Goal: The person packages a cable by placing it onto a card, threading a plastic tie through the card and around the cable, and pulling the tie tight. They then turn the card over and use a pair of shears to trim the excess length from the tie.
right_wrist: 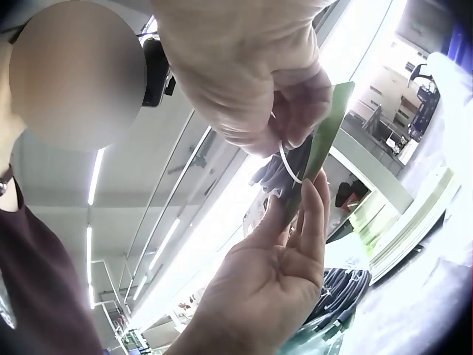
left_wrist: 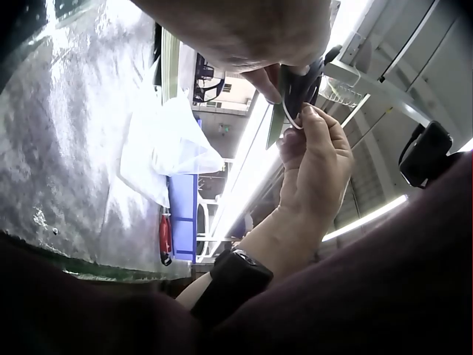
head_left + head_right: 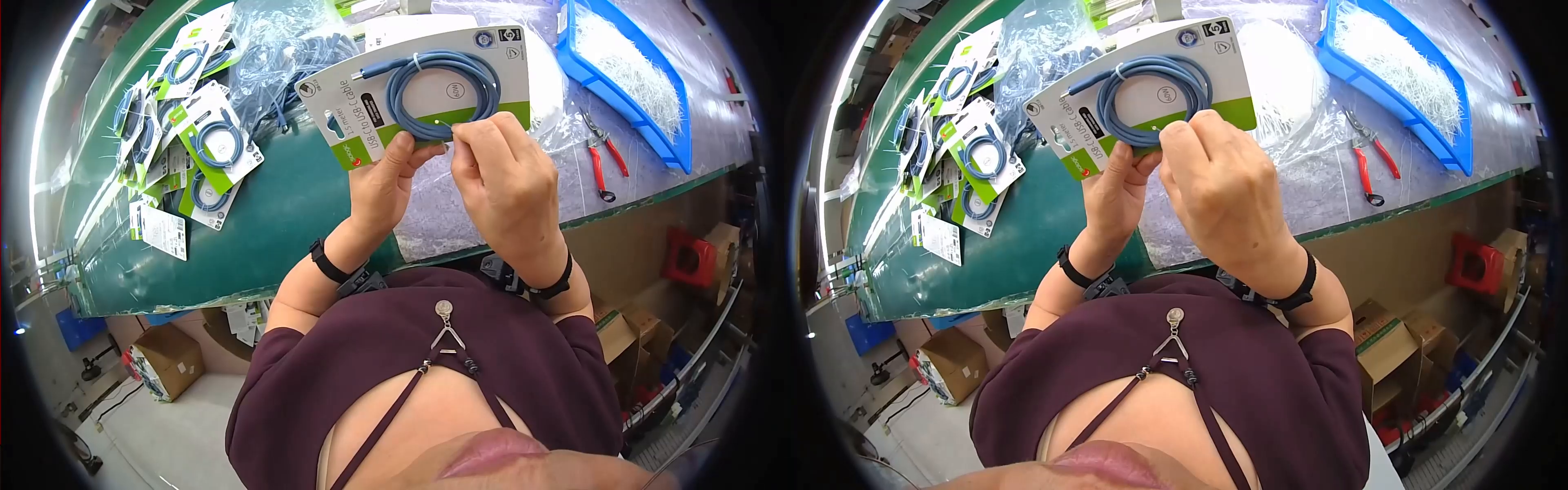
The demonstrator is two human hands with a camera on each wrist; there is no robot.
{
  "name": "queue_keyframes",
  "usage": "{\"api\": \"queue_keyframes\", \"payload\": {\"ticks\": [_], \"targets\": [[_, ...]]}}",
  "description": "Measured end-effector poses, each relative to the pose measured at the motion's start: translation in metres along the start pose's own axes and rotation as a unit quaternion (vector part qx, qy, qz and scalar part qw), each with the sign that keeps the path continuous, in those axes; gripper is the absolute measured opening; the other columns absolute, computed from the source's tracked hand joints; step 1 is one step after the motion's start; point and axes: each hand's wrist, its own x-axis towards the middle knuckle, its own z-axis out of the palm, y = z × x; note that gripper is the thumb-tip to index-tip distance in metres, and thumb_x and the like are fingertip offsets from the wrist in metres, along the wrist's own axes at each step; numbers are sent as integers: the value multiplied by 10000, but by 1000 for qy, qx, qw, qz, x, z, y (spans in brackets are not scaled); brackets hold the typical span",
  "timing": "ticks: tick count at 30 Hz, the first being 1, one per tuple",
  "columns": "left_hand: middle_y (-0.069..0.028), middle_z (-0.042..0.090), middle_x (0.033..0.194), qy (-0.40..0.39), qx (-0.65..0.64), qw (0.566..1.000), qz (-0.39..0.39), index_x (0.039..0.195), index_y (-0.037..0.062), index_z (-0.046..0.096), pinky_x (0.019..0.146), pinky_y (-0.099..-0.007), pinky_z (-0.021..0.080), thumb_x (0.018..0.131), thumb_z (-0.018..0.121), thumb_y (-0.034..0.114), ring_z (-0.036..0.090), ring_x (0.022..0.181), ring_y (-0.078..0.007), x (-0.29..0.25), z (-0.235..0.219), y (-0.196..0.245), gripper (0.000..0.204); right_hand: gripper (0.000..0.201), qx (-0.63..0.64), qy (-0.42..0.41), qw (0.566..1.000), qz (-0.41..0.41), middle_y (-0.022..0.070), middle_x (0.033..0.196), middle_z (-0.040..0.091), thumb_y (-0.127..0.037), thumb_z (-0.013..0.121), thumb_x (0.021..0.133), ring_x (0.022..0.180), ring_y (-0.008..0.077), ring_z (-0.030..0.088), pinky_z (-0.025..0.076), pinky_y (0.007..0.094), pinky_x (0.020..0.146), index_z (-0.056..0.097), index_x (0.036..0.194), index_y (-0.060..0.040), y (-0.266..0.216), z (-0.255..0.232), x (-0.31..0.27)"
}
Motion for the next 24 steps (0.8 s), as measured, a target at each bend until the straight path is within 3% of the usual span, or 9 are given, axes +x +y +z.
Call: {"api": "queue_keyframes", "payload": {"ticks": [6, 9, 24], "targets": [[-100, 612, 1108, 12, -9, 1000, 5, 1217, 20, 497, 867, -403, 541, 940, 533, 87, 625, 990, -222, 2, 0, 5, 287, 144, 119, -4, 991, 58, 80, 763, 595, 47, 673, 751, 657, 196, 602, 477, 313, 574, 615, 871, -10, -6, -3, -1], [-102, 611, 1110, 8, -26, 1000, -15, 1216, 21, 500, 865, -405, 542, 939, 535, 88, 627, 984, -222, 2, -4, 4, 286, 117, 265, -81, 958, 75, 100, 783, 605, 20, 675, 770, 649, 221, 615, 497, 300, 583, 589, 845, -7, -5, -10, 0], [-114, 607, 1119, -6, -19, 1000, -20, 1218, 20, 497, 849, -403, 556, 936, 541, 88, 626, 1008, -250, 3, -6, 8, 294, 98, 296, -107, 946, 79, 76, 765, 611, 33, 682, 767, 662, 154, 581, 453, 259, 592, 625, 842, 4, -2, -7, -3]]}}
